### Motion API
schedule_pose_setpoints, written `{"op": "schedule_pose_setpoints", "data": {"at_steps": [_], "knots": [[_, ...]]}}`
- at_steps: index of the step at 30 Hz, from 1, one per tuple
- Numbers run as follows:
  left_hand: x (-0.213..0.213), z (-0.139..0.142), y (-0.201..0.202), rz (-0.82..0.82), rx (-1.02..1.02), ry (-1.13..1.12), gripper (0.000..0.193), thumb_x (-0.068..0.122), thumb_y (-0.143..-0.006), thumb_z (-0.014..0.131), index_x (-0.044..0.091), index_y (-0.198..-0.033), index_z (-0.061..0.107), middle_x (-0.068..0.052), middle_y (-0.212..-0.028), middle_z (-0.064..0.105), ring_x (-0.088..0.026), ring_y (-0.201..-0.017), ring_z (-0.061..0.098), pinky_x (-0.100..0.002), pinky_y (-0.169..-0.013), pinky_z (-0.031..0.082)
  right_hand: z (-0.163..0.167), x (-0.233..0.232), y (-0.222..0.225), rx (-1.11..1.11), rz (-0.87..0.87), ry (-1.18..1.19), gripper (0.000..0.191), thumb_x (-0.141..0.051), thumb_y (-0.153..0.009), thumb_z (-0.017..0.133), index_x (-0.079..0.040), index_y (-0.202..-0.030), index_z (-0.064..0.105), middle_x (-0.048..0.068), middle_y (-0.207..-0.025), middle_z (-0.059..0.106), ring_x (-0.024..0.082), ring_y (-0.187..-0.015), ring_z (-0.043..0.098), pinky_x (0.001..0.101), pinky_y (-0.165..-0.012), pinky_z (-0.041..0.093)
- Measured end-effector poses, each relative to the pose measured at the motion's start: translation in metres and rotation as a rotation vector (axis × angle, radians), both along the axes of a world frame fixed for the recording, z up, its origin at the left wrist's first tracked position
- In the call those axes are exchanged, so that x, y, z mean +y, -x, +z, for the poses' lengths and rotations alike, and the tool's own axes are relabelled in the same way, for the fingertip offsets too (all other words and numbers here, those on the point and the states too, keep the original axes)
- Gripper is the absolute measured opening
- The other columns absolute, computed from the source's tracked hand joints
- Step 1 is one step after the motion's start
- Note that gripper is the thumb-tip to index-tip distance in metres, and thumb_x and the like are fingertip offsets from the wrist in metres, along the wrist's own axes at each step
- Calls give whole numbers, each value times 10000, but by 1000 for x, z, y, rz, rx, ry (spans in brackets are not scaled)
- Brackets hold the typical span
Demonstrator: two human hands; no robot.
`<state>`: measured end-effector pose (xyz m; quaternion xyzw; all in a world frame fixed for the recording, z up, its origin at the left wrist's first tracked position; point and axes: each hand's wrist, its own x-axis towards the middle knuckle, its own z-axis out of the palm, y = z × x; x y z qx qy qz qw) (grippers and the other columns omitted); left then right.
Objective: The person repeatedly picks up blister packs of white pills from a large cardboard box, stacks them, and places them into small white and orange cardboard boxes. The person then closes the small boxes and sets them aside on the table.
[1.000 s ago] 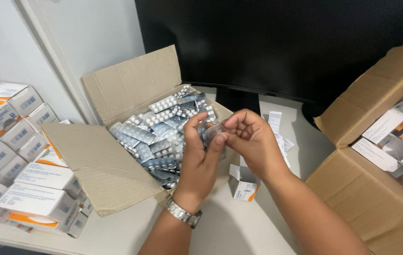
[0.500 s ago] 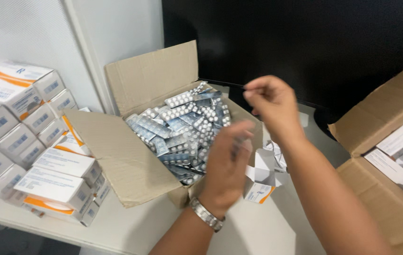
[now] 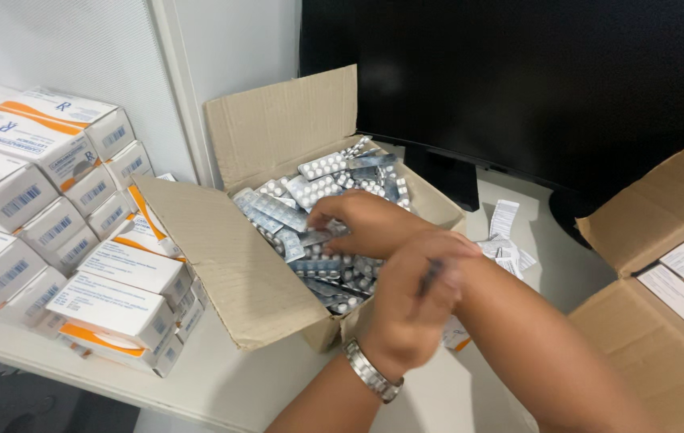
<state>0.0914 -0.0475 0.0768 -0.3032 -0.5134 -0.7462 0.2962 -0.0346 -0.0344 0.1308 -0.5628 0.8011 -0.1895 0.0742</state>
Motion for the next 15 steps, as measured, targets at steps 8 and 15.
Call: {"op": "schedule_pose_setpoints", "data": {"at_steps": [8,15], "knots": [[-8,-11,28,-45,-122,-601,256,200,-1087,430,114,-1326,458,-136,-1126,614,-164,-757,574,-307,-641,509,2,47,13,398,-145,-27,491,-62,-492,854,-95,-964,721,81,-1013,728,316,-1009,677,407,-902,526],[-21,3,26,22,-238,-845,352,267,-1041,385,206,-1388,410,-89,-1072,607,-155,-734,551,-336,-618,479,13,105,-6,590,-265,625,210,61,-752,785,-99,-877,733,58,-1083,691,277,-1055,606,371,-861,516]]}}
